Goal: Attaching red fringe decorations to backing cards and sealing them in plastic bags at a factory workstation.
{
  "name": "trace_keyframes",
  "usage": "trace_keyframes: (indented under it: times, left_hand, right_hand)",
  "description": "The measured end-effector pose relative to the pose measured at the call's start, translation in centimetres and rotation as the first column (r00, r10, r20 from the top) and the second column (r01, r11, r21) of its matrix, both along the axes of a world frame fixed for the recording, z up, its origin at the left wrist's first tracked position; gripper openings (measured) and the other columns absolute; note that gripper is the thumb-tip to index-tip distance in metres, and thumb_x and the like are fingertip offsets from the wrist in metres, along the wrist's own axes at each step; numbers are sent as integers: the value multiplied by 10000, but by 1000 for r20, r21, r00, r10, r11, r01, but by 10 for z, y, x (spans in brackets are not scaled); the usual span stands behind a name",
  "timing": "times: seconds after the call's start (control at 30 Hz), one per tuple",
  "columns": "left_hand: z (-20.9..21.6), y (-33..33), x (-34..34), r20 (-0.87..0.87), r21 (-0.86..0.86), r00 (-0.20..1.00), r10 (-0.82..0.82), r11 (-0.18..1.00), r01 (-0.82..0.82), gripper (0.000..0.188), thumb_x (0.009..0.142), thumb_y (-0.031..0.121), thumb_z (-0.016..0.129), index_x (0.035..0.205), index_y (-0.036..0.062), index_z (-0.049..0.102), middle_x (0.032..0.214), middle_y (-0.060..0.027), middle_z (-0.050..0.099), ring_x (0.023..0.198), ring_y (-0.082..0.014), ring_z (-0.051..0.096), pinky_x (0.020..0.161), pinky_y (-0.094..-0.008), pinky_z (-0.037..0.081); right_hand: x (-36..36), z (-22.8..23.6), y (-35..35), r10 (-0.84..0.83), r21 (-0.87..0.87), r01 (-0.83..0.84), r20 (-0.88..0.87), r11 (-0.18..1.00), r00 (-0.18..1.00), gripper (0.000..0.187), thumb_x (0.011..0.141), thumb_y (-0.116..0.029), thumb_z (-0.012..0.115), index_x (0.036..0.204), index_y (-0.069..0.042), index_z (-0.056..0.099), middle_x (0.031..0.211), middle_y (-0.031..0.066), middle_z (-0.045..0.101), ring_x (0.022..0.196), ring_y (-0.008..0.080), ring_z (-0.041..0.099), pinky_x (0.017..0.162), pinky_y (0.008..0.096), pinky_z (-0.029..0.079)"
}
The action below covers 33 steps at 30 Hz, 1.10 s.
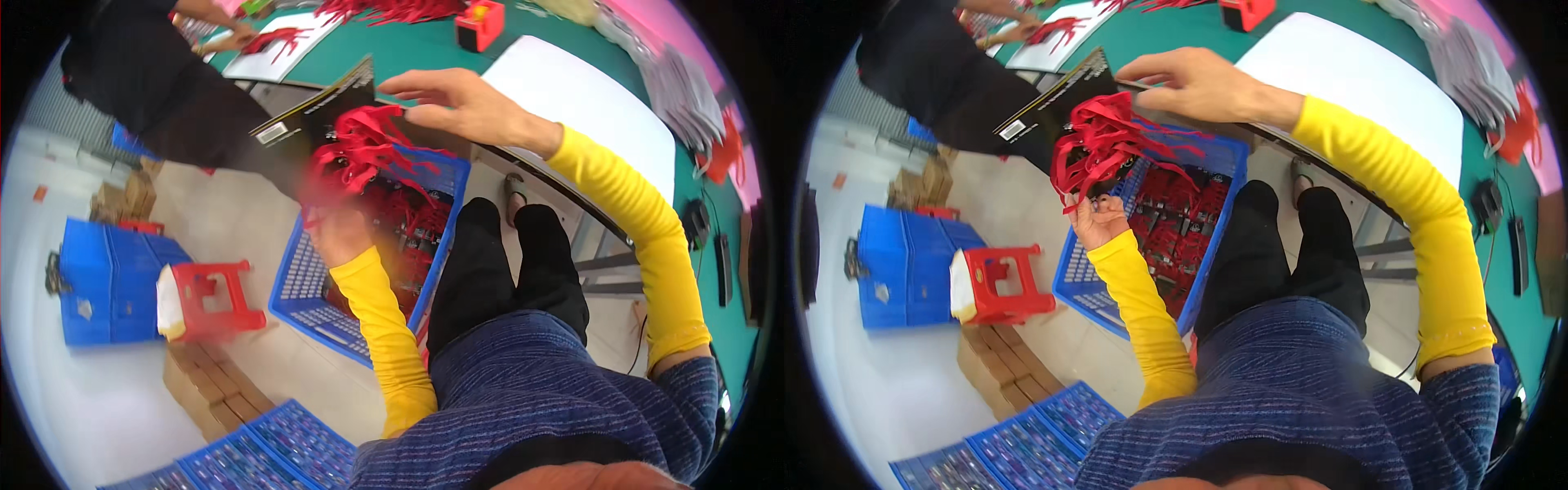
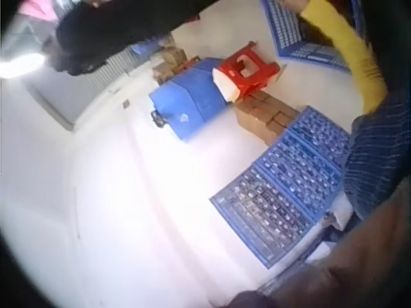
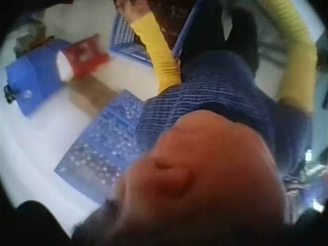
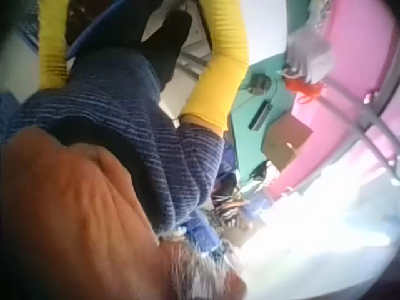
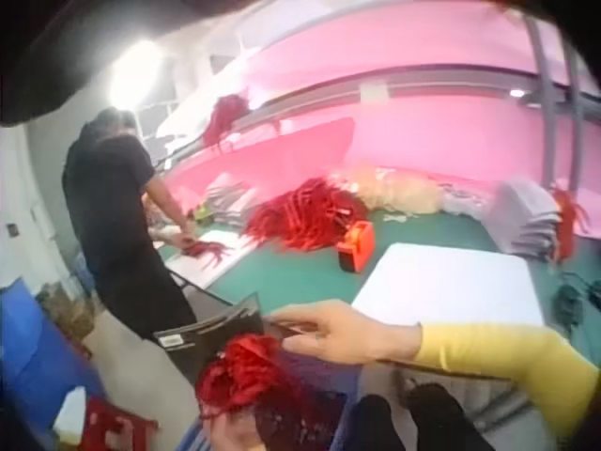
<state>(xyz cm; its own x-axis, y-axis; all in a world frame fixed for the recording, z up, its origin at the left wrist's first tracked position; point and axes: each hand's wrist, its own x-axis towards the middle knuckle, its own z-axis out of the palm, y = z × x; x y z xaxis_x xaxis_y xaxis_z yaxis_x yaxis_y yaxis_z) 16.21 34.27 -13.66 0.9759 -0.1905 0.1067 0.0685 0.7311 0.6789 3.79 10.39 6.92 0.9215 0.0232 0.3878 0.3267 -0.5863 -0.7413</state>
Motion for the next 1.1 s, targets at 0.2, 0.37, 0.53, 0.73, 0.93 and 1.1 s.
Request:
trace_keyframes:
  times: [0.2, 0.37, 0.53, 0.73, 0.93, 1.1]
  left_hand:
    - [-16, -30, 21, -38, -815, 694, -719, 424, 395, 189, 857, 108, 567, 1016, 210, 576, 826, -32, 587, 622, -170, 497, 528, -292, 397]
    - [27, -40, 6, 144, -862, 485, -863, 132, 490, 145, 861, 146, 573, 1004, 173, 574, 871, -45, 591, 603, -160, 493, 528, -285, 394]
    - [79, -37, -32, 9, -44, 964, -265, 963, 266, 213, 835, 227, 610, 1006, 104, 581, 1005, -65, 610, 708, -177, 567, 561, -289, 426]
    - [22, 9, -26, -427, 510, 896, 120, 851, 129, 163, 788, 160, 597, 872, 26, 635, 755, -75, 648, 617, -144, 565, 523, -255, 377]
    - [118, 19, -2, 319, 446, 913, 255, 810, -382, 183, 853, 133, 538, 958, 7, 618, 876, -85, 647, 689, -133, 558, 577, -245, 393]
    - [214, -41, 12, 556, 432, 802, -218, 900, -55, 419, 906, 318, 456, 1164, -6, 522, 1070, -123, 589, 1009, -184, 536, 775, -296, 424]
  right_hand:
    - [2, 28, -5, -215, 169, 195, 112, 966, 970, 323, 866, -155, 563, 1169, -43, 555, 1075, 79, 619, 1029, 158, 557, 939, 302, 416]
    - [22, 44, -2, -106, 277, 90, 44, 957, 993, 329, 759, -243, 716, 1031, -66, 656, 847, 28, 639, 816, 123, 574, 799, 259, 427]
    - [25, 68, 12, 64, 324, -132, 214, 937, 975, 157, 810, -111, 670, 943, -31, 649, 807, -42, 608, 740, 35, 520, 725, 207, 427]
    - [11, 74, -6, 12, 214, -126, 465, 969, 885, 167, 817, -133, 667, 931, -14, 644, 789, -29, 597, 755, 35, 520, 696, 205, 434]
    - [16, 69, -8, 69, 325, -211, 399, 922, 914, 185, 822, -148, 667, 936, -5, 642, 795, -28, 613, 767, 33, 523, 724, 199, 434]
    - [31, 59, -29, -72, 521, -104, 307, 847, 949, 180, 817, -144, 669, 960, -38, 645, 858, -22, 637, 798, 48, 555, 758, 213, 456]
